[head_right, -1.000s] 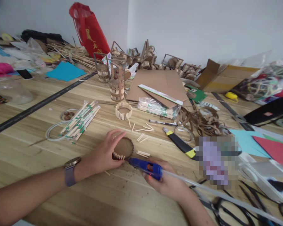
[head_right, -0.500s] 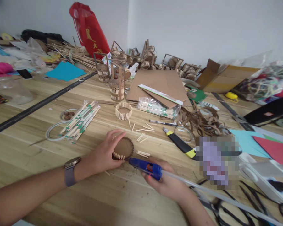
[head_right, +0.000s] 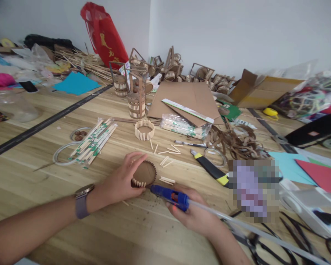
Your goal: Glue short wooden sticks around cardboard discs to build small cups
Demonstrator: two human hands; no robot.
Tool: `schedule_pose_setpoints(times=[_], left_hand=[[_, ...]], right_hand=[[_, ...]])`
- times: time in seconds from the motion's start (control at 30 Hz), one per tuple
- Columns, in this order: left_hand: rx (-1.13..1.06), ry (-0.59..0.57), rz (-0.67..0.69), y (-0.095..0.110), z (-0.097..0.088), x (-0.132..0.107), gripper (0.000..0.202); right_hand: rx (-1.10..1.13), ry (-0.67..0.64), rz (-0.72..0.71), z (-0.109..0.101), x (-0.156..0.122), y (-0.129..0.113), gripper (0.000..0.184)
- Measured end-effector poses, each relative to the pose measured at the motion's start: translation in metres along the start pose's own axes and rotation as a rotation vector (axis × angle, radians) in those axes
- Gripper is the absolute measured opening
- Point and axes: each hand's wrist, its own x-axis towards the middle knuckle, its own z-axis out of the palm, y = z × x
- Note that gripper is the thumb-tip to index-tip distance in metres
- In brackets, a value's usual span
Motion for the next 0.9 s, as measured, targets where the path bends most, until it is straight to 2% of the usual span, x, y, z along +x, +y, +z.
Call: schedule_pose_setpoints(times=[0.13, 0.53, 0.9], left_hand=[[0.004, -0.009, -0.007, 0.0004, -0.0004, 0.0005, 0.102], [0.021, 0.002, 0.001, 0.0001, 0.0009, 0.0001, 0.1], [0.037, 0.008, 0.002, -0.0005, 0.0013, -0.0001, 0.099]], right_hand=[[-0.04, 0.02, 0.016, 0.0007, -0.0015, 0.0016, 0.025], [0.037, -0.031, -0.005, -0.0042, 0.0049, -0.0067, 0.022], [0.06, -0.113, 0.049, -0.0028, 0.0068, -0.0047, 0.019]])
